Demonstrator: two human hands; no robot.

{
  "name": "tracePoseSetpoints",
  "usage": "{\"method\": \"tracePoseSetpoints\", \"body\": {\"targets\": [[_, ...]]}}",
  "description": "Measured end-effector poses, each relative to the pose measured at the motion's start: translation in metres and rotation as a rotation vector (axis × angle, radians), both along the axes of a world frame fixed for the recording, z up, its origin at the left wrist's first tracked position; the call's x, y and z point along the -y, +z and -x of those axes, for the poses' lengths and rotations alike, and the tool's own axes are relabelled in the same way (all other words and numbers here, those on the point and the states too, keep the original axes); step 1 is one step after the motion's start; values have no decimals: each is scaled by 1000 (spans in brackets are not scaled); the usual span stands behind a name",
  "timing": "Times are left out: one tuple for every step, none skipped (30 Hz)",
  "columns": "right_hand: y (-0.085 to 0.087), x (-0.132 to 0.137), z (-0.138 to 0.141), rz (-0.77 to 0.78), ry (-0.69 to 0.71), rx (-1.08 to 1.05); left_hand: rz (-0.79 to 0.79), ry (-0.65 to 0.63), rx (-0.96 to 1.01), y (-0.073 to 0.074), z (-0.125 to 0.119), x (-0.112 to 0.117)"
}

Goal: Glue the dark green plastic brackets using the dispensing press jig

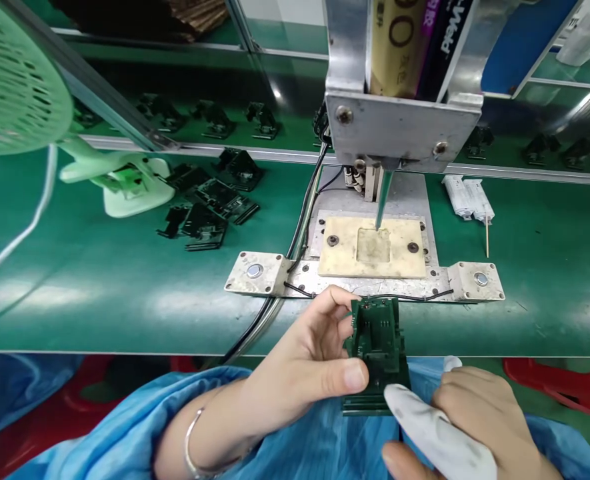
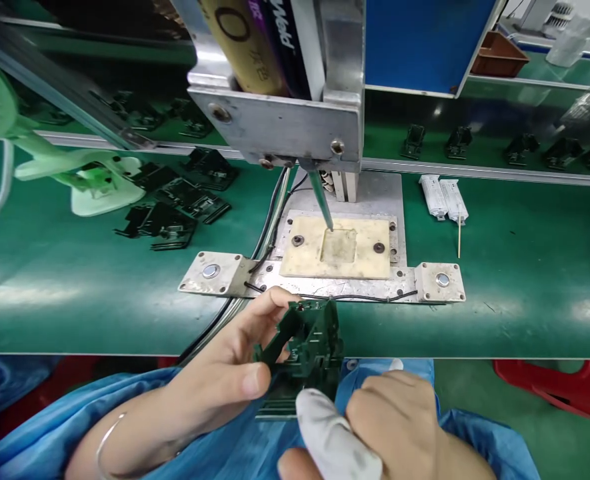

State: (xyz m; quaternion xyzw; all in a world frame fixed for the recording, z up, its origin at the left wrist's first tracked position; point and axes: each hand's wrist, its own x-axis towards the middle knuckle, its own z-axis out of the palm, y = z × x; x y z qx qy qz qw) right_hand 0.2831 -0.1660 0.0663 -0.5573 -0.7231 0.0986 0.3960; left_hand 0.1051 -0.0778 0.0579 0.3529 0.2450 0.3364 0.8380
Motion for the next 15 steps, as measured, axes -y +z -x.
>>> {"method": "tracePoseSetpoints", "body": {"targets": [[-1,-1,5,18,-34,-23,-10,-17,0,0,1,0],[-2,-2,10,29,-63,-50,-23,-35,2,0,2,0],[-4,-3,15,32,-66,-70,-39,-47,2,0,3,1],[-5,-3,18,44,-42,-85,-62,-52,-4,0,4,1],[-7,-3,20,54,-15,-107,-99,-44,-19,-1,5,2],[-9,-4,21,60,5,-133,-151,-27,-40,-1,6,3],[-12,-4,21,64,30,-156,-219,11,-64,-1,7,4],[-14,-4,19,72,55,-170,-305,61,-90,-2,7,4],[-16,-4,16,72,79,-178,-402,112,-115,-3,7,5],[-18,-5,12,68,104,-177,-504,156,-138,-3,7,5],[-20,-5,7,64,132,-163,-600,192,-157,-4,7,6],[-21,-7,2,52,164,-139,-682,217,-172,-5,7,6],[-21,-8,-3,29,189,-115,-744,231,-183,-5,7,7],[-20,-10,-8,5,192,-76,-789,238,-191,-5,7,7],[-20,-12,-12,-21,190,-24,-822,249,-195,-5,7,8]]}}
